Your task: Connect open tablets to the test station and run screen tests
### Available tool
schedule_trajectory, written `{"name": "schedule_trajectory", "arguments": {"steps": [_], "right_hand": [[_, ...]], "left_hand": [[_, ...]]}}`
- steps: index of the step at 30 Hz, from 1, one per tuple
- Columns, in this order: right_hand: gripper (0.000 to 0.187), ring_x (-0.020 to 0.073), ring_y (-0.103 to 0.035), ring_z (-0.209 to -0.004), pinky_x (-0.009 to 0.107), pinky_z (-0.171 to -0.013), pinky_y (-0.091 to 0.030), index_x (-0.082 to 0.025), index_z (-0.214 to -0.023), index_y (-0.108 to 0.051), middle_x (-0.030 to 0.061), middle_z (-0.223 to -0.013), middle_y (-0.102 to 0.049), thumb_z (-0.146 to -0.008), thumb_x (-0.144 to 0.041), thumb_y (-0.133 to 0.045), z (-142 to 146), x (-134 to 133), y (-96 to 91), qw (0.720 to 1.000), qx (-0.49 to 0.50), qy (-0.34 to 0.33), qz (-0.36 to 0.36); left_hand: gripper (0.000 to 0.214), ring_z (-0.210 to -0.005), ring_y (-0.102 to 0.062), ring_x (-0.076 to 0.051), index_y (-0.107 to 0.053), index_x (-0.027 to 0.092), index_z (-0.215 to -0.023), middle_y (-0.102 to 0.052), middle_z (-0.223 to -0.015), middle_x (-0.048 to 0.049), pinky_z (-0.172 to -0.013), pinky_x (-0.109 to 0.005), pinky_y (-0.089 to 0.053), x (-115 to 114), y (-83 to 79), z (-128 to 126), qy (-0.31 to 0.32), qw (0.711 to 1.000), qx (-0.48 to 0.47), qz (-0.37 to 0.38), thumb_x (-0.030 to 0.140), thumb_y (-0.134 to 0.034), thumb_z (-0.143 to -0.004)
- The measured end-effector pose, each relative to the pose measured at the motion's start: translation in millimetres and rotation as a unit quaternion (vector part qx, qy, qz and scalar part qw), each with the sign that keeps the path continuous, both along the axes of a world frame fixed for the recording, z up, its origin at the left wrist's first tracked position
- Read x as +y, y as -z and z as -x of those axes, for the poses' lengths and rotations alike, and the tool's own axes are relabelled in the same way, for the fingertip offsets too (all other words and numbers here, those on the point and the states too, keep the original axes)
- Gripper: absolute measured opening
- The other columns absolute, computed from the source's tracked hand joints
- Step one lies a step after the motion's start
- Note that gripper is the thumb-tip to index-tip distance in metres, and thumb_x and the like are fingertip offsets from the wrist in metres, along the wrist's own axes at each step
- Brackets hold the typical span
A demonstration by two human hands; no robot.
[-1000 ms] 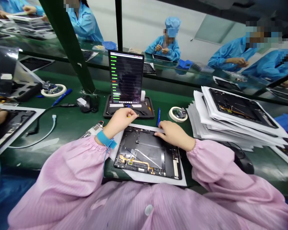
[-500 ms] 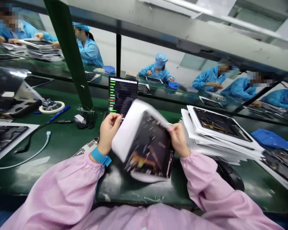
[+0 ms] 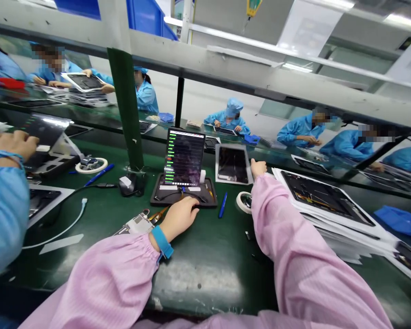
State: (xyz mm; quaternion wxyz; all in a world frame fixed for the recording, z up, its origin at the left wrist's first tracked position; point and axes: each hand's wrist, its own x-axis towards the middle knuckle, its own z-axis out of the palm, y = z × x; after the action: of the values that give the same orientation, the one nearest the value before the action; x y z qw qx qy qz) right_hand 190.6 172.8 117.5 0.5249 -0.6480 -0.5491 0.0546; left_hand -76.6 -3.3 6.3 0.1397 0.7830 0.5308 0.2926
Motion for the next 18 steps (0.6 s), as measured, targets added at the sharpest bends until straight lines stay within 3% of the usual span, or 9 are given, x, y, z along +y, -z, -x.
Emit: {"name": "schedule_trajectory", "arguments": {"steps": [2, 4, 6, 8, 9, 11, 12, 15, 18], "right_hand": [[0.036, 0.0264, -0.051, -0.116, 0.05, -0.099, -0.043, -0.013, -0.124, -0.053, 0.0128, -0.128, -0.051, -0.092, -0.03, -0.058, 5, -4, -10.5, 1.0, 0.018, 0.022, -0.012], [0.037, 0.0258, -0.044, -0.125, 0.048, -0.107, -0.035, -0.013, -0.126, -0.05, 0.0143, -0.133, -0.048, -0.093, -0.026, -0.057, 9, -27, -22.6, 0.999, 0.025, 0.017, -0.029], [0.038, 0.0213, -0.041, -0.13, 0.04, -0.109, -0.034, -0.017, -0.129, -0.046, 0.0102, -0.137, -0.047, -0.093, -0.027, -0.054, 9, -73, -37.5, 0.995, 0.005, -0.053, -0.081], [0.039, 0.0205, -0.04, -0.132, 0.039, -0.107, -0.038, -0.024, -0.132, -0.045, 0.0054, -0.14, -0.045, -0.094, -0.03, -0.052, 3, -135, -55.3, 0.964, -0.05, -0.193, -0.176], [0.038, 0.0211, -0.039, -0.133, 0.039, -0.106, -0.04, -0.027, -0.132, -0.046, 0.0039, -0.142, -0.043, -0.094, -0.032, -0.051, -2, -167, -64.3, 0.952, -0.081, -0.226, -0.191], [0.032, 0.0222, -0.042, -0.13, 0.04, -0.104, -0.041, -0.027, -0.125, -0.053, 0.0036, -0.14, -0.046, -0.093, -0.029, -0.053, -18, -221, -78.4, 0.943, -0.153, -0.221, -0.195], [0.027, 0.0224, -0.047, -0.126, 0.04, -0.104, -0.041, -0.025, -0.12, -0.057, 0.0043, -0.134, -0.052, -0.093, -0.027, -0.053, -29, -239, -81.6, 0.943, -0.193, -0.181, -0.202], [0.016, 0.0232, -0.061, -0.101, 0.041, -0.094, -0.046, -0.021, -0.1, -0.064, 0.0049, -0.106, -0.067, -0.089, -0.021, -0.053, -73, -252, -70.1, 0.935, -0.317, -0.065, -0.143], [0.011, 0.0259, -0.063, -0.087, 0.04, -0.081, -0.049, -0.019, -0.09, -0.064, 0.0065, -0.092, -0.068, -0.083, -0.02, -0.056, -113, -227, -35.6, 0.914, -0.401, -0.059, 0.033]], "left_hand": [[0.02, -0.097, -0.063, -0.023, -0.065, 0.017, -0.104, -0.067, -0.105, -0.0069, -0.089, -0.035, -0.049, 0, -0.1, 0, 0.003, 1.0, 0.002, -0.001, 0.021, -0.054, -0.088], [0.019, -0.096, -0.063, -0.022, -0.065, 0.017, -0.102, -0.067, -0.102, -0.0066, -0.088, -0.034, -0.049, 0, 0.3, 0, 0.013, 1.0, 0.005, 0.002, 0.021, -0.054, -0.088], [0.018, -0.094, -0.063, -0.021, -0.065, 0.017, -0.1, -0.067, -0.101, -0.0067, -0.087, -0.033, -0.049, 0, 1.4, 1, 0.025, 1.0, 0.004, 0.002, 0.022, -0.052, -0.088], [0.019, -0.093, -0.063, -0.021, -0.065, 0.017, -0.1, -0.066, -0.1, -0.0072, -0.088, -0.034, -0.049, -1, 2.7, 2, 0.038, 0.999, 0.003, -0.006, 0.022, -0.051, -0.089], [0.019, -0.094, -0.062, -0.022, -0.065, 0.017, -0.1, -0.066, -0.1, -0.0075, -0.088, -0.035, -0.049, -2, 3.1, 2, 0.04, 0.999, 0.005, -0.015, 0.022, -0.051, -0.089], [0.019, -0.097, -0.059, -0.024, -0.065, 0.016, -0.1, -0.066, -0.1, -0.0083, -0.09, -0.039, -0.048, -4, 2.8, 1, 0.04, 0.998, 0.015, -0.045, 0.021, -0.051, -0.088], [0.019, -0.099, -0.058, -0.025, -0.065, 0.016, -0.1, -0.066, -0.101, -0.0085, -0.091, -0.041, -0.047, -6, 1.9, -2, 0.041, 0.997, 0.019, -0.062, 0.021, -0.052, -0.088], [0.016, -0.102, -0.055, -0.025, -0.065, 0.017, -0.097, -0.066, -0.103, -0.0084, -0.093, -0.044, -0.045, -14, -4.9, -20, 0.072, 0.993, 0.008, -0.094, 0.021, -0.052, -0.088], [0.013, -0.101, -0.055, -0.023, -0.065, 0.018, -0.093, -0.066, -0.101, -0.0063, -0.094, -0.042, -0.044, -27, -18.7, -57, 0.148, 0.985, -0.037, -0.081, 0.019, -0.054, -0.087]]}}
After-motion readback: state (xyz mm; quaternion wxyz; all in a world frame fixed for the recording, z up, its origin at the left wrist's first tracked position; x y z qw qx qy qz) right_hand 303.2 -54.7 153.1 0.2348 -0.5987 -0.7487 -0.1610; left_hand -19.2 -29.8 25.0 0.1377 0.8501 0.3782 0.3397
